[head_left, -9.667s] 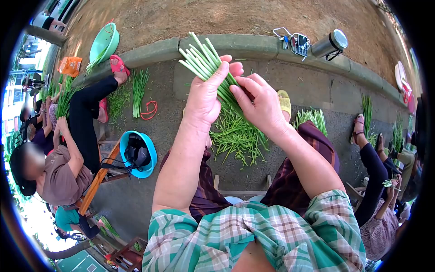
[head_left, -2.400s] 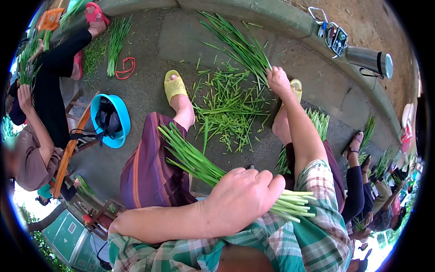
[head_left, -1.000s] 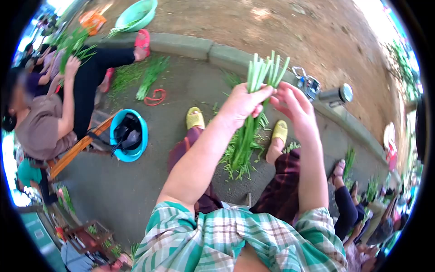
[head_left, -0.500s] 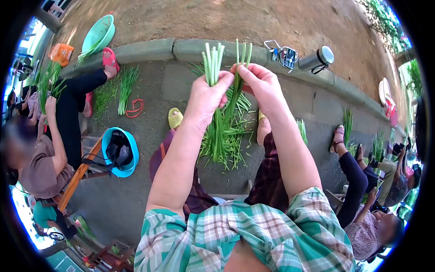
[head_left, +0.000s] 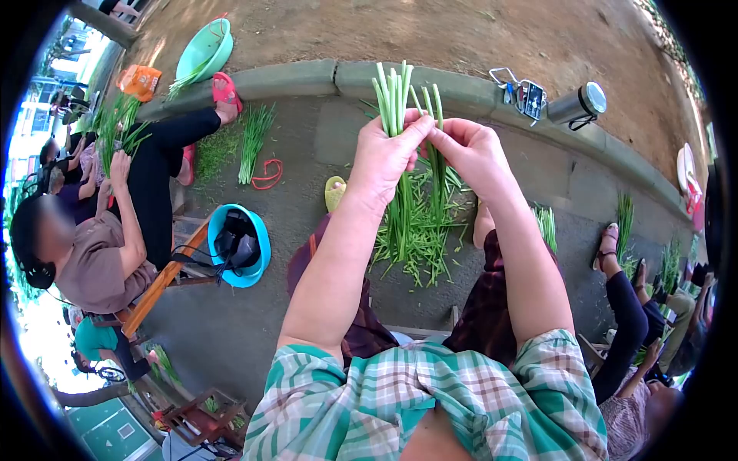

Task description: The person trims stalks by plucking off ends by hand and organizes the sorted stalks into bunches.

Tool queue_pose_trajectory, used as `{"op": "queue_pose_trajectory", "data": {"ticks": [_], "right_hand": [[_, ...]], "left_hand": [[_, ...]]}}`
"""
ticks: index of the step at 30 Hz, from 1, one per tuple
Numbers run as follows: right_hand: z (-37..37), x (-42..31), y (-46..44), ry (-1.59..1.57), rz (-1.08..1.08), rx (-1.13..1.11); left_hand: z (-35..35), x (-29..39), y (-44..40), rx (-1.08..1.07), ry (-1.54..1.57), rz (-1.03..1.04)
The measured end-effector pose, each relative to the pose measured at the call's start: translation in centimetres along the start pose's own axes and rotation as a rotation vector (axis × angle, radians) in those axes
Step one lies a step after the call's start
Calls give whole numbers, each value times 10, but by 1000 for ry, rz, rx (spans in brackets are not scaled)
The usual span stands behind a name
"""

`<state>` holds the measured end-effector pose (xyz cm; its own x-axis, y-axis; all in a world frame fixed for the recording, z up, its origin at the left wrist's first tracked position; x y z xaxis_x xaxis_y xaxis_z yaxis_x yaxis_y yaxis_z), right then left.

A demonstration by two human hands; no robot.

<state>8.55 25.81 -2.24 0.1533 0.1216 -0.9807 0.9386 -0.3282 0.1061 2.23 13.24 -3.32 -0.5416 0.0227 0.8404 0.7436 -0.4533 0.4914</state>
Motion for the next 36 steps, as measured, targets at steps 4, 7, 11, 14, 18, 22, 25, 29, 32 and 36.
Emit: {"op": "queue_pose_trajectory", "data": {"ticks": [4, 7, 11, 14, 18, 22, 25, 29, 32, 36], "right_hand": [[1, 5, -4, -20, -19, 17], [-10, 4, -7, -36, -52, 73], [-22, 3, -9, -130, -74, 109], [-31, 6, -9, -152, -27, 184], [-29, 11, -7, -329, 50, 125], [-26, 6, -4, -258, 96, 96], [-23, 6, 0, -228, 143, 75], [-15, 12, 1, -176, 178, -33], [-6, 11, 5, -128, 180, -137], [4, 8, 11, -92, 234, -250]], "left_hand": [[-10, 10, 2, 110, -30, 47], [-30, 25, 3, 206, 12, 109], [-65, 38, -1, 255, 116, 166], [-80, 44, -2, 249, 204, 147], [-94, 45, -6, 245, 282, 143], [-100, 46, -8, 231, 307, 134], [-104, 45, -8, 220, 324, 124], [-112, 47, -10, 219, 317, 109], [-117, 49, -10, 229, 340, 120], [-123, 50, -11, 243, 347, 125]]}}
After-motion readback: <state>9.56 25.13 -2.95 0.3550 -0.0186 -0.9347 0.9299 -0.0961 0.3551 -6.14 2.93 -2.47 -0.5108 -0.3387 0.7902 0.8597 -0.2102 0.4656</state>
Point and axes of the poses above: each hand's wrist, its own y-axis away from the middle knuckle, its own z-axis out of the palm, x = y × z, the point moved 7 cm from there along -y, towards the middle knuckle, and after that the axes turned 8 degrees about -z, right-handed, at the moved point
